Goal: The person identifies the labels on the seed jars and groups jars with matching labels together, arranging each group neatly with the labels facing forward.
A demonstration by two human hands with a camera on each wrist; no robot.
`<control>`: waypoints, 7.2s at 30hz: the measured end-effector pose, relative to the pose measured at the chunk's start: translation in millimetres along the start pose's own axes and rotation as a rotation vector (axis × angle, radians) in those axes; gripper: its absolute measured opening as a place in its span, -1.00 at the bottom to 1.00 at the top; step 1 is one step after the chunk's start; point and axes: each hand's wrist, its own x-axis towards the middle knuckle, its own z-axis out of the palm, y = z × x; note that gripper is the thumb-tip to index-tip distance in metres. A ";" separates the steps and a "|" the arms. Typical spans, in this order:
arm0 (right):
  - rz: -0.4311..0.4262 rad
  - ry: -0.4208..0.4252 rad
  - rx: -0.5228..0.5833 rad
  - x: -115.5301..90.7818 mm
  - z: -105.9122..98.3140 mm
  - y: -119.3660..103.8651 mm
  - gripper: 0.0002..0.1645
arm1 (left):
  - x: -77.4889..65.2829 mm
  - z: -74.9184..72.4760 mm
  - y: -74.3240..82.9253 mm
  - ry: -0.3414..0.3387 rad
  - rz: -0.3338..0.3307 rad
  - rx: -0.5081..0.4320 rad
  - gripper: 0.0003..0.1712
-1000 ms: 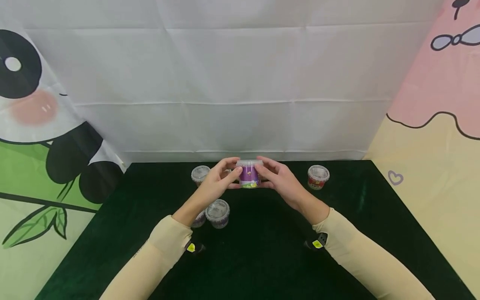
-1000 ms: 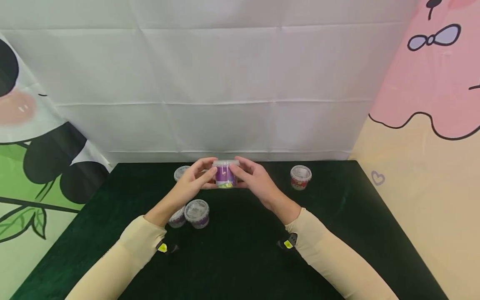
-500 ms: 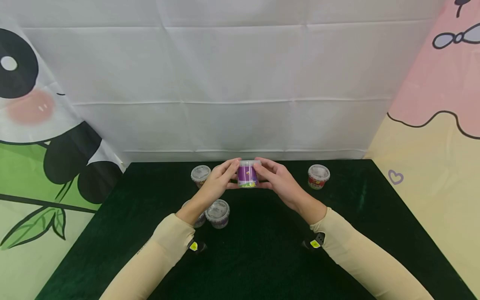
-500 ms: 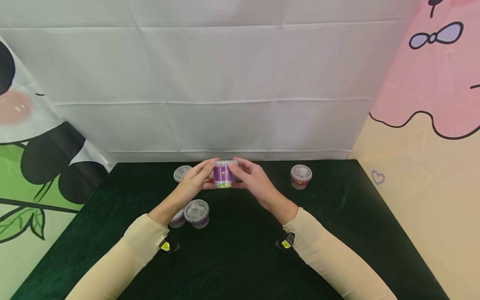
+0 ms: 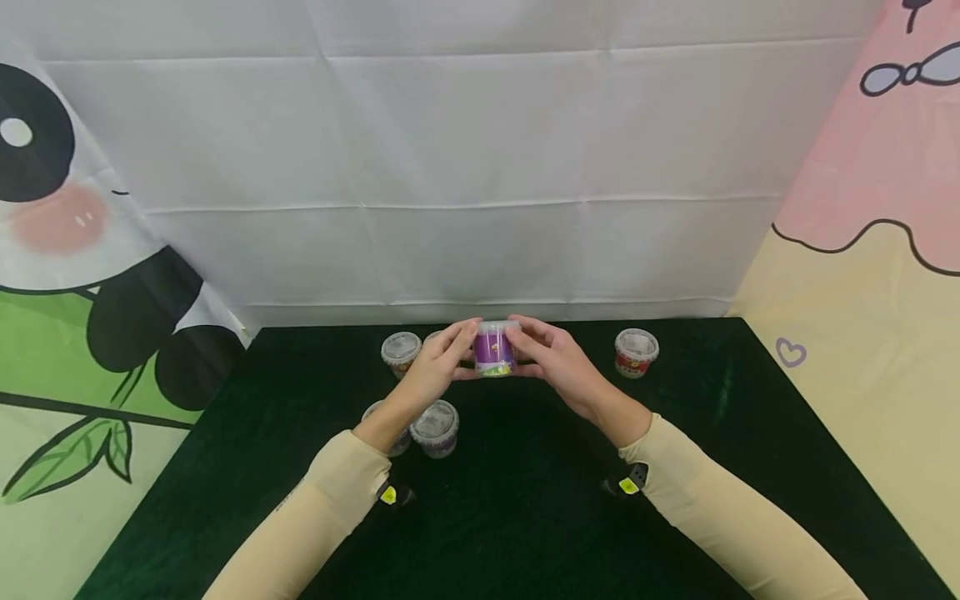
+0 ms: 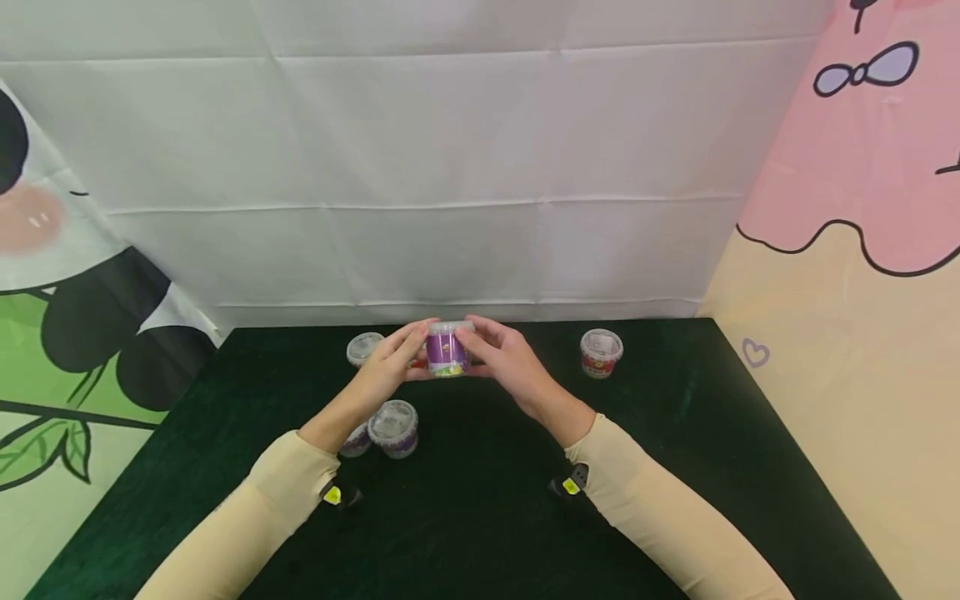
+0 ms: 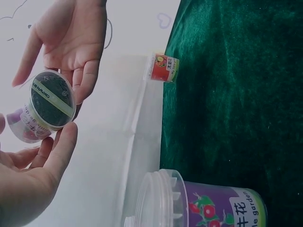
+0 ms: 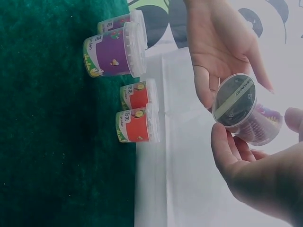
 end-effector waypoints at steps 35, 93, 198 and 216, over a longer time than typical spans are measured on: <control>-0.027 -0.025 0.078 0.9 3.5 2.6 -0.24 | -4.9 2.6 5.0 -0.035 0.058 0.024 -0.34; -0.056 -0.020 0.030 2.0 -1.0 2.3 -0.32 | -10.3 -1.1 4.4 0.055 0.113 0.037 -0.50; -0.095 -0.351 -0.549 -7.1 4.6 74.9 -0.15 | -42.8 -24.7 -18.0 -0.437 0.112 0.933 -0.38; -0.046 -0.357 -0.657 -11.9 9.1 68.4 -0.17 | -42.4 -19.5 -17.8 -0.480 0.125 0.953 -0.43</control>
